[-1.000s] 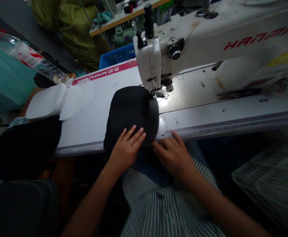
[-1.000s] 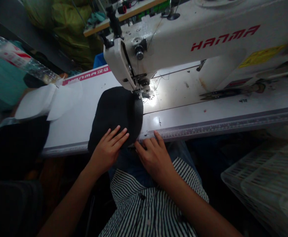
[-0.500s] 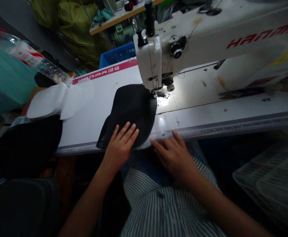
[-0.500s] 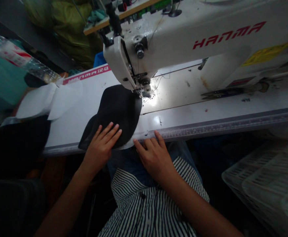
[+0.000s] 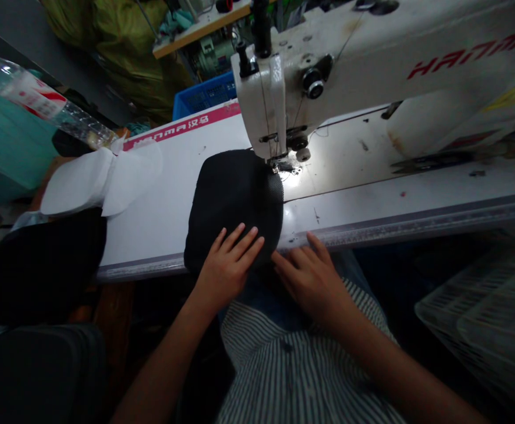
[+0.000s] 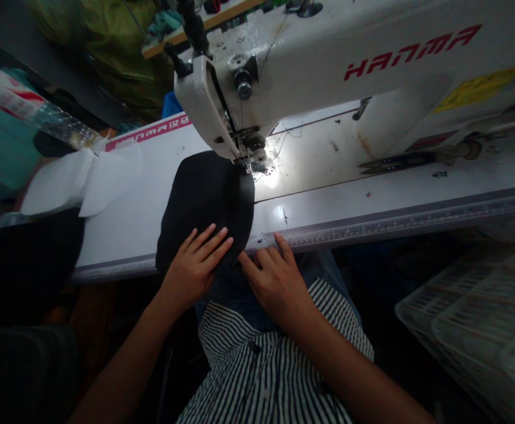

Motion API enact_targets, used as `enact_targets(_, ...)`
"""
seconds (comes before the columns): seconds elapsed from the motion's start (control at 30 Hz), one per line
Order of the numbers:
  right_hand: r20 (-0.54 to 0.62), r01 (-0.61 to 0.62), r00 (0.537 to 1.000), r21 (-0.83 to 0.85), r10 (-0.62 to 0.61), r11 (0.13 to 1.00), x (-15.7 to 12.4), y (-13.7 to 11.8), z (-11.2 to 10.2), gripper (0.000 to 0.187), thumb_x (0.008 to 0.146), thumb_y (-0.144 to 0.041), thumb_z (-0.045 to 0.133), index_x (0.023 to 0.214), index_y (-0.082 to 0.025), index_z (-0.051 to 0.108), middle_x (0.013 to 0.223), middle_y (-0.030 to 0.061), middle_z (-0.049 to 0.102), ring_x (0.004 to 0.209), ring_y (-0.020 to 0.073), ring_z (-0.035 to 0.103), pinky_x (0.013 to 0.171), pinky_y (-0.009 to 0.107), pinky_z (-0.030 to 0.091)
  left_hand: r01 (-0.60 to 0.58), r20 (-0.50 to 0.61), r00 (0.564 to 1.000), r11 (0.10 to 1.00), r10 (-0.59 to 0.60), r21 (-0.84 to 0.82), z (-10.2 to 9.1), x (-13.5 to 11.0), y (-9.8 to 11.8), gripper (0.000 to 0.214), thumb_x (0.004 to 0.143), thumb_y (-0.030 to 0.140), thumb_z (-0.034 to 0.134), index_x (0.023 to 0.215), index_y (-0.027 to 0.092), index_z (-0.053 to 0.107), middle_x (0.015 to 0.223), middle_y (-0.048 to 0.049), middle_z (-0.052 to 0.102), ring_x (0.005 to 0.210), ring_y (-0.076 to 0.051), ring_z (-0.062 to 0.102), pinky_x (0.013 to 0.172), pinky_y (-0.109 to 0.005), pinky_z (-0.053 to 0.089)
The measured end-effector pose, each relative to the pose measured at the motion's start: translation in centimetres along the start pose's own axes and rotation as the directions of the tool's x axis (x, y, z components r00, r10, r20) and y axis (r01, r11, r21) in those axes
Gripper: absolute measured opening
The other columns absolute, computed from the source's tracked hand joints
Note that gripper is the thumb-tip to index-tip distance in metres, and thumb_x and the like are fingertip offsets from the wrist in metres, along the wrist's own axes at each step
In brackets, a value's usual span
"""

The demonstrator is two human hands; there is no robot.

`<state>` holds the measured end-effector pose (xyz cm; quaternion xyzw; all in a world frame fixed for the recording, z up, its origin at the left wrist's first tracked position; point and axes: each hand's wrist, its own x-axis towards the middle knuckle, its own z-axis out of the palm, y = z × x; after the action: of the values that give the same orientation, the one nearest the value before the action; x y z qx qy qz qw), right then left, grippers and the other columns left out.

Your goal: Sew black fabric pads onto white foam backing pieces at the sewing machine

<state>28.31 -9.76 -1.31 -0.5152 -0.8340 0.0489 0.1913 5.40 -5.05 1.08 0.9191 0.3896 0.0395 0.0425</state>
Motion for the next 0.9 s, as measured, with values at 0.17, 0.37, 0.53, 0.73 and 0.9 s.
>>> enact_targets(0.17, -0.021, -0.041, 0.999, 0.112, 0.044, 0.993, 0.0, 0.3, -0.2, 0.026, 0.101, -0.018, 0.051, 0.119, -0.017, 0.07, 0.088, 0.0035, 0.067, 0.086, 0.0193, 0.061, 0.12, 0.05, 0.033, 0.018, -0.009, 1.0, 0.999, -0.018, 0.041, 0.2, 0.0, 0.5, 0.056, 0.098, 0.012, 0.052, 0.152, 0.024, 0.053, 0.162, -0.0071, 0.046, 0.151, -0.033, 0.042, 0.118, -0.056, 0.041)
enact_targets(0.37, -0.024, -0.085, 0.996, 0.061, 0.087, 0.994, 0.7, 0.5, -0.3, 0.037, 0.098, -0.014, 0.054, 0.134, -0.012, 0.064, 0.099, 0.0077, 0.068, 0.093, 0.023, 0.059, 0.111, 0.047, 0.04, 0.015, 0.006, 1.0, 0.999, -0.016, 0.048, -0.6, 0.0, 0.6, 0.051, 0.102, 0.036, 0.057, 0.151, 0.022, 0.054, 0.16, -0.0102, 0.05, 0.146, -0.036, 0.046, 0.111, -0.056, 0.046)
enact_targets(0.53, -0.019, -0.068, 0.998, -0.011, 0.068, 0.998, 1.1, 0.4, -0.2, 0.037, 0.096, -0.014, 0.058, 0.131, -0.012, 0.067, 0.094, 0.0068, 0.065, 0.087, 0.0239, 0.056, 0.107, 0.049, 0.04, -0.033, -0.06, 0.998, 0.999, 0.033, 0.0, -2.0, 4.7, -0.4, 0.041, 0.106, 0.036, 0.051, 0.138, 0.014, 0.064, 0.144, -0.0135, 0.064, 0.134, -0.031, 0.058, 0.109, -0.05, 0.051)
enact_targets(0.73, -0.017, -0.08, 0.997, 0.007, 0.08, 0.997, 1.1, 0.4, 0.0, 0.039, 0.094, -0.009, 0.053, 0.13, -0.012, 0.068, 0.089, 0.0063, 0.063, 0.086, 0.0235, 0.054, 0.108, 0.048, 0.038, -0.182, 0.003, 0.983, 0.983, 0.182, 0.003, -0.1, 11.9, -3.5, 0.051, 0.106, 0.013, 0.041, 0.157, 0.012, 0.039, 0.168, -0.0145, 0.034, 0.16, -0.031, 0.021, 0.127, -0.056, 0.03)
enact_targets(0.9, -0.044, -0.083, 0.995, 0.031, 0.085, 0.996, 1.0, 0.3, 0.1, 0.041, 0.093, -0.007, 0.05, 0.129, -0.011, 0.068, 0.09, 0.0071, 0.063, 0.087, 0.0243, 0.054, 0.109, 0.048, 0.037, -0.018, 0.019, 1.0, 0.995, 0.02, -0.1, 1.1, 11.5, -5.8, 0.057, 0.108, 0.028, 0.045, 0.16, 0.012, 0.029, 0.167, -0.0209, 0.033, 0.159, -0.034, 0.024, 0.125, -0.061, 0.03)
